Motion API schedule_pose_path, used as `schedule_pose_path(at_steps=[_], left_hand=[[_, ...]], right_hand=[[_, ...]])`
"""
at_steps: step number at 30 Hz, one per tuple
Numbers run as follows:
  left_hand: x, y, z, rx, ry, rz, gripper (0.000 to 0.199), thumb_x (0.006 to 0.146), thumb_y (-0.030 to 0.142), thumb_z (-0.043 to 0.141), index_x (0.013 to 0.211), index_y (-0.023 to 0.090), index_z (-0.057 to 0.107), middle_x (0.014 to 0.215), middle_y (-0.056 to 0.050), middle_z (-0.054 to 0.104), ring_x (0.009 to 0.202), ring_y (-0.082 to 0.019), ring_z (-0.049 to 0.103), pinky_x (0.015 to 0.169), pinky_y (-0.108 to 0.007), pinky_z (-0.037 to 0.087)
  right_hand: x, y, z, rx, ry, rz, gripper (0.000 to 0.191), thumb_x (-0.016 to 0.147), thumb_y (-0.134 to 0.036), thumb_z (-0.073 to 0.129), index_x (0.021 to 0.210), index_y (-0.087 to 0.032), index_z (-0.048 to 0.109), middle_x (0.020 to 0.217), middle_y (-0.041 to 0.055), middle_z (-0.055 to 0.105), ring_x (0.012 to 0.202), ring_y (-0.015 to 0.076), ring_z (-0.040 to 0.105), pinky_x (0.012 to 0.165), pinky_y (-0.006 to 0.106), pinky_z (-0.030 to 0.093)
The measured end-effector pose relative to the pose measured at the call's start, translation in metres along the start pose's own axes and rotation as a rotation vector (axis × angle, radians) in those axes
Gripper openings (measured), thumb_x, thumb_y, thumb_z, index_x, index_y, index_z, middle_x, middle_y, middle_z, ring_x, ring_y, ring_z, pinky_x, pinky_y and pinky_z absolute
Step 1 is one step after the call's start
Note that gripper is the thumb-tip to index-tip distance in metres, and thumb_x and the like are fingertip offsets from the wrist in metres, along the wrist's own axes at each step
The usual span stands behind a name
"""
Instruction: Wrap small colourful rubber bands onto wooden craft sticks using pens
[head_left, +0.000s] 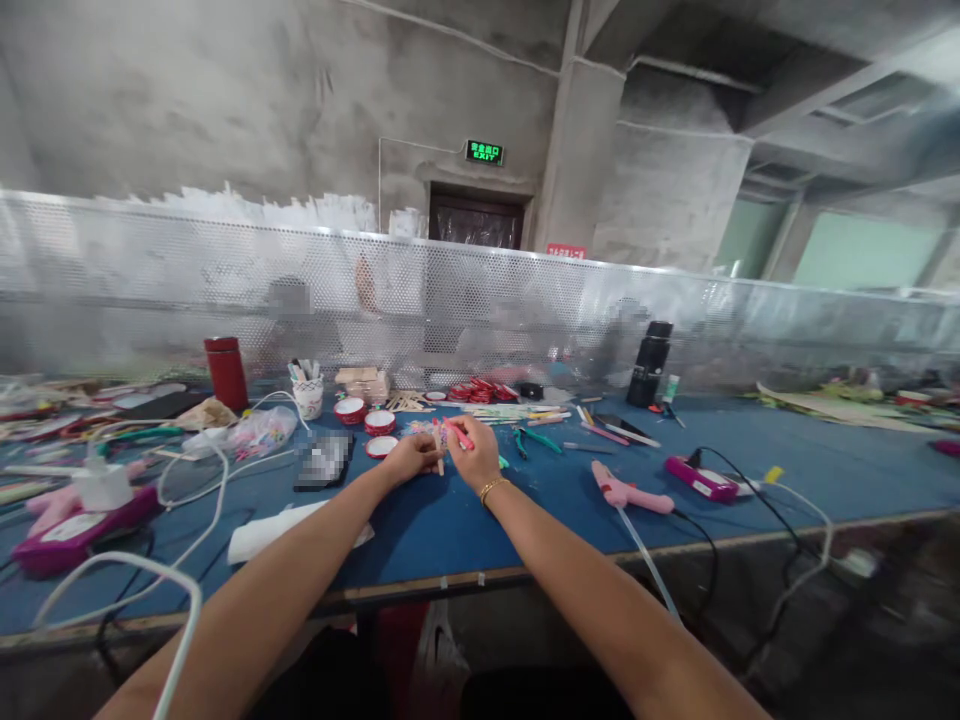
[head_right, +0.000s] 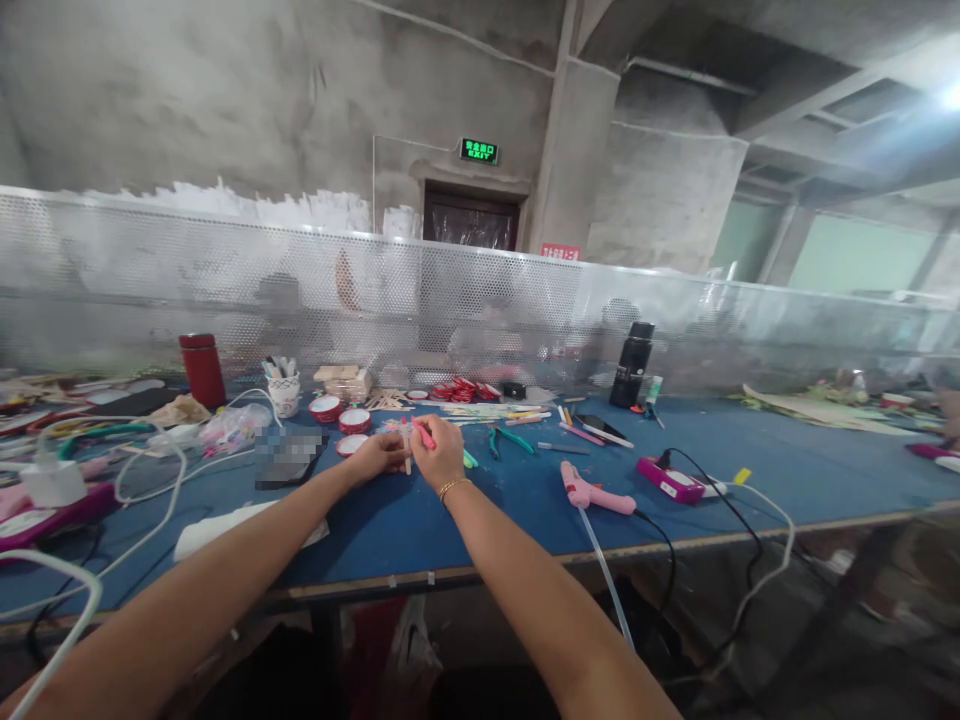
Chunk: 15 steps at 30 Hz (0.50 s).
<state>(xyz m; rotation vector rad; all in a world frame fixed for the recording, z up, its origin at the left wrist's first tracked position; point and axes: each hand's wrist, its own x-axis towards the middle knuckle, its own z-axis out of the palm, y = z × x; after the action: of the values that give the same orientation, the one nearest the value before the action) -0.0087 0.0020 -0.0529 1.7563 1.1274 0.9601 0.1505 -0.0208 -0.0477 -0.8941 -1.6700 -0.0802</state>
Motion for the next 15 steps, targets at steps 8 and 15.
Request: schedule_pose_path(at_steps=[8,15], left_hand=[[-0.006,0.0034,0.0028,-0.013,-0.01,0.025,0.033,0.065,0.042,0.074,0.069,0.015,0.056,0.057,0.0,0.063,0.052,-0.01,0.055,0.051,-0.02,0.039],[-0.0065,0.0029,0.0022,0.003,0.009,0.044,0.036,0.065,0.046,0.074,0.067,0.015,0.055,0.057,0.0,0.063,0.051,-0.01,0.054,0.05,-0.021,0.039]], right_hand=[[0.0009,0.0012,-0.0012,-0.002,0.027,-0.001,0.012,0.087,-0.029,0.05,0.083,-0.021,0.058,0.073,0.0011,0.066,0.072,0.0168,0.06,0.075,0.028,0.042],[0.0012,-0.0019,-0.0009,0.009,0.03,0.003,0.013,0.086,-0.029,0.051,0.079,-0.021,0.059,0.072,0.001,0.063,0.072,0.0162,0.058,0.074,0.027,0.042]])
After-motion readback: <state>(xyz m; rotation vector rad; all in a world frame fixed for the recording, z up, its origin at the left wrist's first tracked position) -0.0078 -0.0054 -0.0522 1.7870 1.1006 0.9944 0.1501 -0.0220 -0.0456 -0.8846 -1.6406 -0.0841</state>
